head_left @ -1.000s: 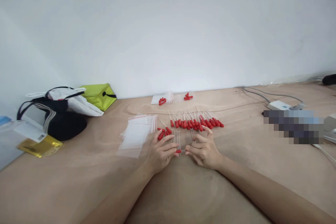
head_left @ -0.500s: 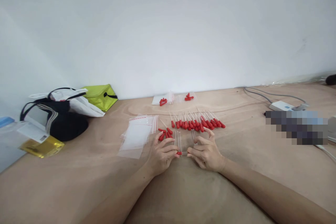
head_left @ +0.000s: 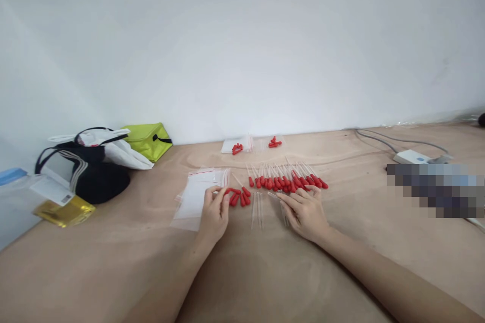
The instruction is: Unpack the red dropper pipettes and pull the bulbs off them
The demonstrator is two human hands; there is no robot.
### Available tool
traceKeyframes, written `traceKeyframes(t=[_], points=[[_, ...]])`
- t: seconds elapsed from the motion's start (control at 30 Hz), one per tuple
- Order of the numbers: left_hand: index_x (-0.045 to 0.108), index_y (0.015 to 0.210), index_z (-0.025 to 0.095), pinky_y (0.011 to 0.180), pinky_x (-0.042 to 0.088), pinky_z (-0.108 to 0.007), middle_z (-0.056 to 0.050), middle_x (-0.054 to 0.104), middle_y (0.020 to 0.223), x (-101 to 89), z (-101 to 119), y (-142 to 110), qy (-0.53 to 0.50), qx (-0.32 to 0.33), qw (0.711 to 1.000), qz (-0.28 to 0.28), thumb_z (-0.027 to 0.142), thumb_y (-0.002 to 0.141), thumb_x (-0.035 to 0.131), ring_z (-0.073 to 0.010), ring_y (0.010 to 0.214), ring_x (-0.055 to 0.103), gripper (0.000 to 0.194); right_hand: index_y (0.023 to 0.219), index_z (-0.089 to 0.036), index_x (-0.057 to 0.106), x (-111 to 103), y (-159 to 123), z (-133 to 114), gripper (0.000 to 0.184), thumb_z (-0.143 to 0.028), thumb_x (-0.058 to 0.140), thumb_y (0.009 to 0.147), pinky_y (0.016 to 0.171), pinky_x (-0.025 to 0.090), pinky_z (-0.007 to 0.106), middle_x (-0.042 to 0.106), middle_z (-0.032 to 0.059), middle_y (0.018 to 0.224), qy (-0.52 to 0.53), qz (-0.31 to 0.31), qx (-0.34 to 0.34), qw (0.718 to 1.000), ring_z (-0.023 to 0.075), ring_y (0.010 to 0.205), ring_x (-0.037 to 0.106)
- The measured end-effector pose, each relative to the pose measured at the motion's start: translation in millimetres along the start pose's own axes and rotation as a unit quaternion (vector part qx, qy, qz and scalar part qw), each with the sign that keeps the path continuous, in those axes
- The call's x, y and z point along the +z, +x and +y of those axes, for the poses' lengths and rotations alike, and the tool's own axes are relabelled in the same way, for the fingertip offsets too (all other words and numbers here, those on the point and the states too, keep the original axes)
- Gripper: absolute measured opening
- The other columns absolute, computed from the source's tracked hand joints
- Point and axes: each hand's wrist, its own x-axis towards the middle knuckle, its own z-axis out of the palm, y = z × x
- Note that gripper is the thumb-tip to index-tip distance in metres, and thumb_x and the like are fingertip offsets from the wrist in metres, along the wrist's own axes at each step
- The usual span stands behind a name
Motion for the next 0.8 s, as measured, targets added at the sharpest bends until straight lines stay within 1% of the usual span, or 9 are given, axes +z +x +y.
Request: traceKeyframes(t=[0.1,0.17,0.27,0.33,0.43,0.57,0.67,0.73,0.8], points=[[0.053,0.105,0.015,0.062,0.049,-0.028,-0.006,0.049,0.085,2.0,-10,6,0.012,-0.054,0.998,-0.01,0.022,0.084,0.038,-0.013,0.066,0.053,0.027,0.091,-0.021,0.063,7,5,-8,0.023,-0.018,0.044,0.079,0.082,0.021,0.035,0.064,-0.0005,0.065,-0.011,-0.019,0.002,1.0,0.012,0.065,0.048],[0.052,0.103,0.015,0.06,0.049,-0.028,-0.004,0.051,0.079,4.8,-15,8,0.008,-0.076,0.997,-0.022,0.024,0.082,0.041,-0.0128,0.063,0.053,0.025,0.084,-0.021,0.063,12,6,-12,0.02,-0.017,0.045,0.077,0.08,0.02,0.036,0.064,-0.0008,0.063,-0.021,-0.018,-0.002,1.0,0.0123,0.064,0.048],[0.052,0.095,0.017,0.057,0.049,-0.027,-0.002,0.055,0.074,10.0,-19,9,-0.004,-0.103,0.994,-0.043,0.027,0.078,0.047,-0.0124,0.058,0.055,0.021,0.07,-0.019,0.06,17,7,-18,0.015,-0.014,0.046,0.073,0.077,0.02,0.035,0.06,-0.0008,0.056,-0.047,-0.013,-0.009,0.999,0.0125,0.061,0.046],[0.053,0.089,0.018,0.056,0.05,-0.027,-0.001,0.058,0.072,12.2,-18,8,-0.016,-0.12,0.991,-0.064,0.03,0.078,0.048,-0.0125,0.057,0.057,0.017,0.066,-0.018,0.058,19,6,-22,0.015,-0.012,0.045,0.071,0.076,0.021,0.035,0.058,-0.0005,0.054,-0.062,-0.014,-0.015,0.998,0.0126,0.06,0.044],[0.054,0.085,0.018,0.056,0.05,-0.026,-0.001,0.062,0.07,12.0,-12,7,-0.046,-0.147,0.984,-0.09,0.034,0.079,0.046,-0.0132,0.057,0.06,0.018,0.07,-0.019,0.059,20,6,-26,0.014,-0.016,0.046,0.074,0.075,0.02,0.035,0.058,-0.0003,0.056,-0.059,-0.031,-0.019,0.998,0.0132,0.063,0.045],[0.055,0.085,0.017,0.058,0.051,-0.025,-0.003,0.065,0.072,9.4,-5,7,-0.078,-0.168,0.978,-0.099,0.036,0.081,0.043,-0.0146,0.062,0.062,0.022,0.082,-0.021,0.061,19,6,-29,0.015,-0.031,0.05,0.078,0.077,0.02,0.036,0.061,-0.0004,0.063,-0.041,-0.074,-0.018,0.996,0.0146,0.068,0.047],[0.057,0.084,0.017,0.059,0.05,-0.027,-0.003,0.066,0.072,7.6,-6,7,-0.054,-0.165,0.98,-0.099,0.035,0.082,0.041,-0.0154,0.063,0.062,0.024,0.09,-0.021,0.06,16,6,-30,0.027,-0.043,0.051,0.078,0.077,0.02,0.036,0.063,0.0013,0.07,-0.037,-0.093,-0.025,0.995,0.0161,0.073,0.049],[0.058,0.083,0.018,0.063,0.049,-0.031,-0.004,0.065,0.073,6.3,-8,6,-0.008,-0.129,0.988,-0.08,0.035,0.082,0.042,-0.0177,0.067,0.06,0.024,0.092,-0.02,0.06,15,7,-31,0.037,-0.051,0.05,0.076,0.076,0.021,0.036,0.064,0.0028,0.072,-0.033,-0.096,-0.03,0.994,0.0168,0.075,0.05],[0.06,0.081,0.019,0.069,0.046,-0.035,-0.005,0.064,0.075,5.3,-9,7,0.039,-0.085,0.994,-0.053,0.036,0.081,0.044,-0.0201,0.073,0.057,0.023,0.091,-0.019,0.06,15,7,-31,0.041,-0.055,0.048,0.075,0.075,0.021,0.035,0.064,0.0034,0.073,-0.029,-0.086,-0.028,0.995,0.0166,0.074,0.05]])
